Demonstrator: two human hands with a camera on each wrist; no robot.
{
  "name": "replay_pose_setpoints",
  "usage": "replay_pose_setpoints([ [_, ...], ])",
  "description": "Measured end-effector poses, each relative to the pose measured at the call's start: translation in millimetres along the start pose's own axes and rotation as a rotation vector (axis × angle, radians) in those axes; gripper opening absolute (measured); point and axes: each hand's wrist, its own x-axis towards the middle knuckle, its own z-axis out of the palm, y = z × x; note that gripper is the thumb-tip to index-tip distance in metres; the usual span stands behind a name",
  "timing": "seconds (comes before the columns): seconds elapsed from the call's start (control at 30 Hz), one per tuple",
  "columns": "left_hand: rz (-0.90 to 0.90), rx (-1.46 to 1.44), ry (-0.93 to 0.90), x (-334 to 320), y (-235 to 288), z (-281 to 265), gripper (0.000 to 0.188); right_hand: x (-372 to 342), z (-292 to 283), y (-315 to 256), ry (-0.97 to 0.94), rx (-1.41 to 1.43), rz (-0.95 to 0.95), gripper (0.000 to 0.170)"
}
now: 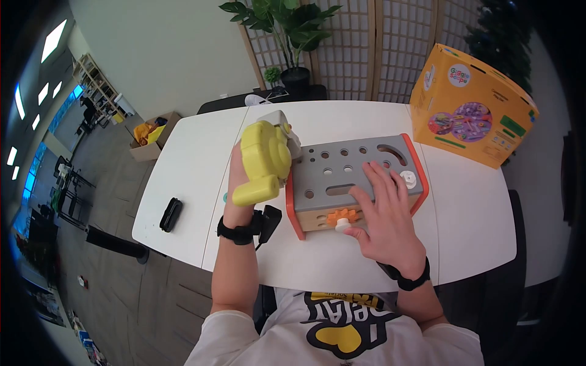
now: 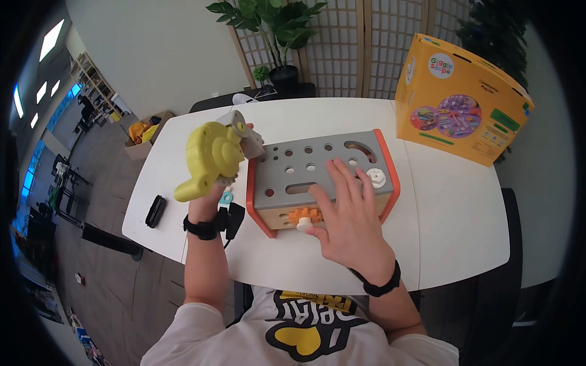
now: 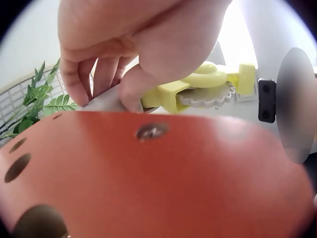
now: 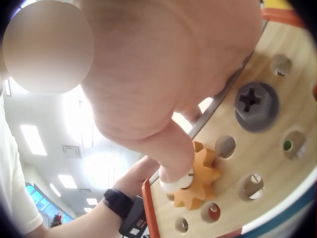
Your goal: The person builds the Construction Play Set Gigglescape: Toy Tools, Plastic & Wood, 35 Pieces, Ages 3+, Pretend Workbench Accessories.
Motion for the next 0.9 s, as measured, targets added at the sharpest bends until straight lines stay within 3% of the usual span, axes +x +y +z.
replay_pose_setpoints([
  [0.07, 0.07, 0.171, 0.003, 1.2, -7.2, 14.3, 0.053, -2.1, -0.7, -0.5, 0.008, 0.016, 0.008, 0.06],
  [0.3, -0.053, 0.423, -0.017, -2.4, 22.9, 32.4, 0.051, -3.8, 0.1, -0.6, 0.033, 0.062, 0.029, 0.059],
  [0.6, -0.064, 0.455, -0.019, -5.3, 22.3, 34.5, 0.05, -5.9, 2.4, 0.2, 0.051, 0.054, 0.016, 0.06],
  [0.9, 0.05, 0.592, -0.074, -3.9, 11.8, 28.1, 0.049, -5.9, 2.9, 0.2, 0.035, 0.023, 0.009, 0.061],
])
